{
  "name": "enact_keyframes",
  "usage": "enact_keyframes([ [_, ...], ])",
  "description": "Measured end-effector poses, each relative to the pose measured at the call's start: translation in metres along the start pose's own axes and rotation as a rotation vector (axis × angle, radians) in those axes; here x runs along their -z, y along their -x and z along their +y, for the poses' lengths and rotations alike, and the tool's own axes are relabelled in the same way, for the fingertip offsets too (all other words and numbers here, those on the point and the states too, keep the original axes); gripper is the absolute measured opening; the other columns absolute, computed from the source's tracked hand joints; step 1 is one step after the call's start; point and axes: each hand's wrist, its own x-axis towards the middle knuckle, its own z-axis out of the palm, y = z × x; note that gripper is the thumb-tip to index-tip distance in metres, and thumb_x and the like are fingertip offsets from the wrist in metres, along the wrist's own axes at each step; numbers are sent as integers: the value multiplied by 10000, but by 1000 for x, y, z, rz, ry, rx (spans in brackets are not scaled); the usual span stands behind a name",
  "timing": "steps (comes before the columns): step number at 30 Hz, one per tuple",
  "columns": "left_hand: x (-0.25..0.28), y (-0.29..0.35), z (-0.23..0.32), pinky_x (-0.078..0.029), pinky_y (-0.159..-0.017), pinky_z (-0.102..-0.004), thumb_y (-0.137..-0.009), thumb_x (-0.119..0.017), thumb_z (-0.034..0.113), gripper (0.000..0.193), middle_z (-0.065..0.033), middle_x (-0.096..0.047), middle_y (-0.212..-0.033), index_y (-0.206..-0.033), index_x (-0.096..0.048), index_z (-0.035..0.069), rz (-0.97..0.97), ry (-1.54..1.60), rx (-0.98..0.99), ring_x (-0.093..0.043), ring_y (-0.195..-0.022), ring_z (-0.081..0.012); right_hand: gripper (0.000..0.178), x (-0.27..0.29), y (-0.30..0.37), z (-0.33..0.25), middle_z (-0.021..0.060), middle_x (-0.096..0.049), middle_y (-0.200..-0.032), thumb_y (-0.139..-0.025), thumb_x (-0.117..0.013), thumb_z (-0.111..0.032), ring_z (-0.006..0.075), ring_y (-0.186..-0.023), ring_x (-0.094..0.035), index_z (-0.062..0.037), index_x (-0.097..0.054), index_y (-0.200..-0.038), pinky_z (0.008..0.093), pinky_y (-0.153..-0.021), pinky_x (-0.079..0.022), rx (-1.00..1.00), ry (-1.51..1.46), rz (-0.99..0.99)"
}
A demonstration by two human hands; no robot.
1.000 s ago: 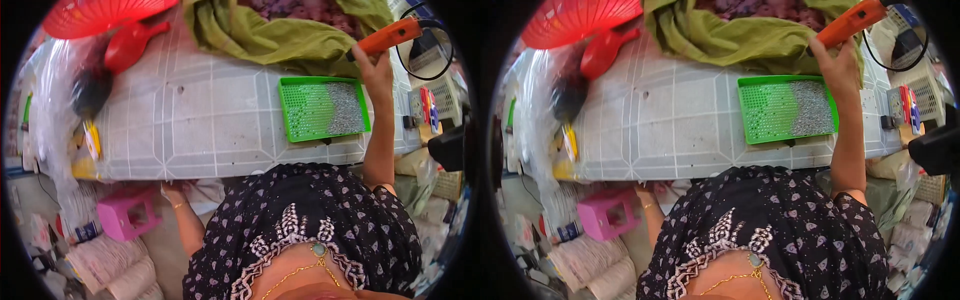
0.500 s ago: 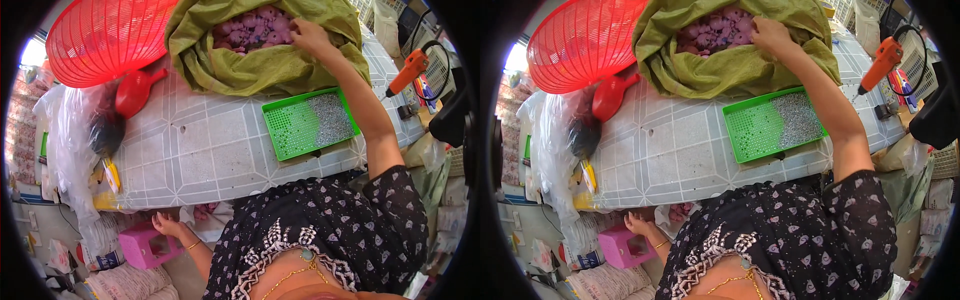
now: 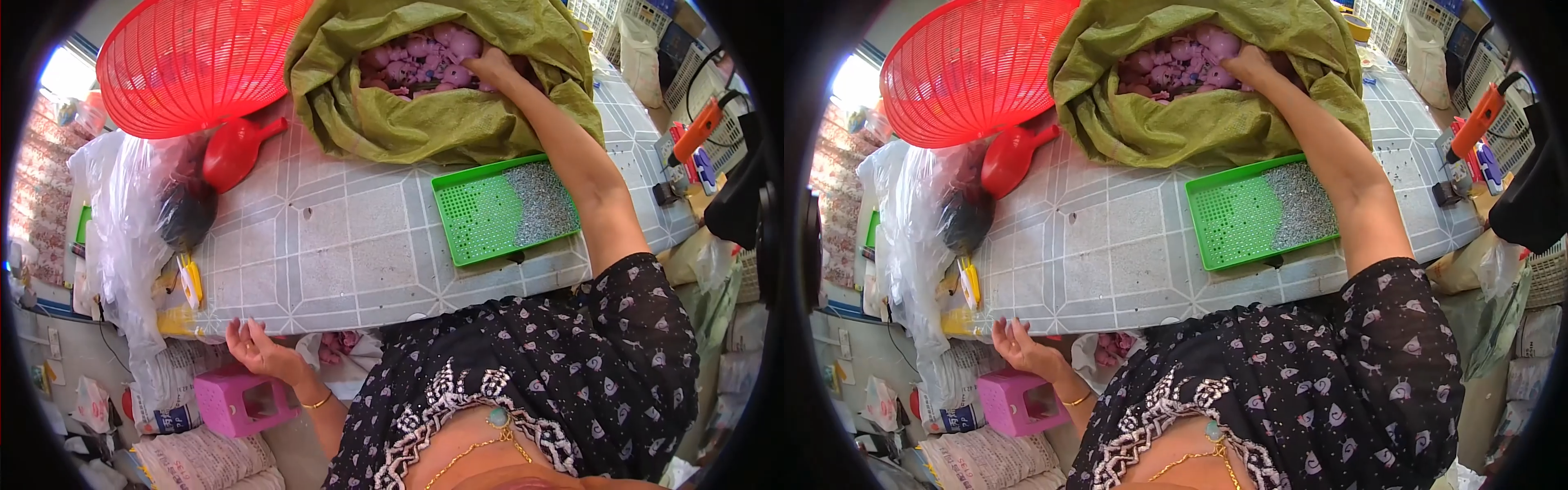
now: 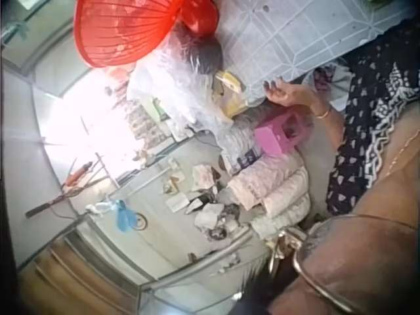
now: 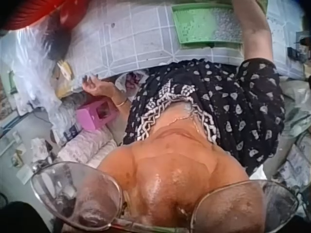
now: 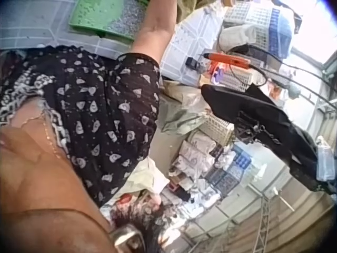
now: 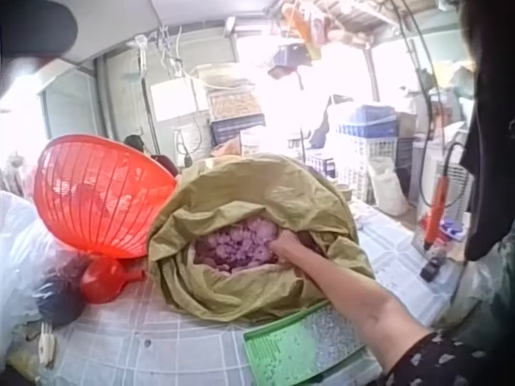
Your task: Assembling small plastic toy characters using a handheld power drill to create fittings.
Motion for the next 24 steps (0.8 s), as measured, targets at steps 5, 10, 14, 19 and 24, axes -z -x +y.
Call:
enact_keyframes([
  [5,-67,-13,39,-513,-845,-300,-930,-563,11,377,-143,-621,-1215,-1302,-517,-31,-313,299,24,-613,-1066,-205,569,48,43,-59,74,-691,-1017,-807,-723,-370,155,-756,-647,-29,-575,-1238,281,-654,-524,-256,-785,-515],
  [10,-181,-5,99,-524,-832,-327,-990,-552,184,409,-153,-622,-1214,-1340,-481,-16,-805,522,147,-625,-1045,-213,345,92,103,-110,63,-687,-958,-938,-558,-288,125,-766,-610,-6,-617,-1127,267,-706,-485,-166,-1674,-999],
  [14,-258,2,124,-523,-876,-351,-1028,-490,358,462,-137,-616,-1234,-1344,-482,20,-1069,872,407,-621,-1095,-207,398,106,133,-134,139,-684,-993,-948,-511,-289,182,-789,-603,47,-619,-1133,301,-721,-484,-257,-1940,-1127],
  [19,-291,14,138,-542,-835,-323,-993,-550,387,398,-108,-686,-1064,-1169,-603,34,-1161,1150,569,-676,-940,-177,420,105,147,-146,123,-677,-1006,-970,-491,-308,190,-762,-587,49,-607,-1159,302,-722,-479,-211,-2157,-1253],
  [24,-304,9,137,-575,-722,-341,-966,-595,409,370,-88,-701,-1022,-1142,-613,84,-1054,1040,512,-690,-852,-188,430,112,164,-162,94,-663,-983,-993,-502,-335,176,-773,-616,35,-591,-1194,294,-713,-497,-238,-1874,-886],
])
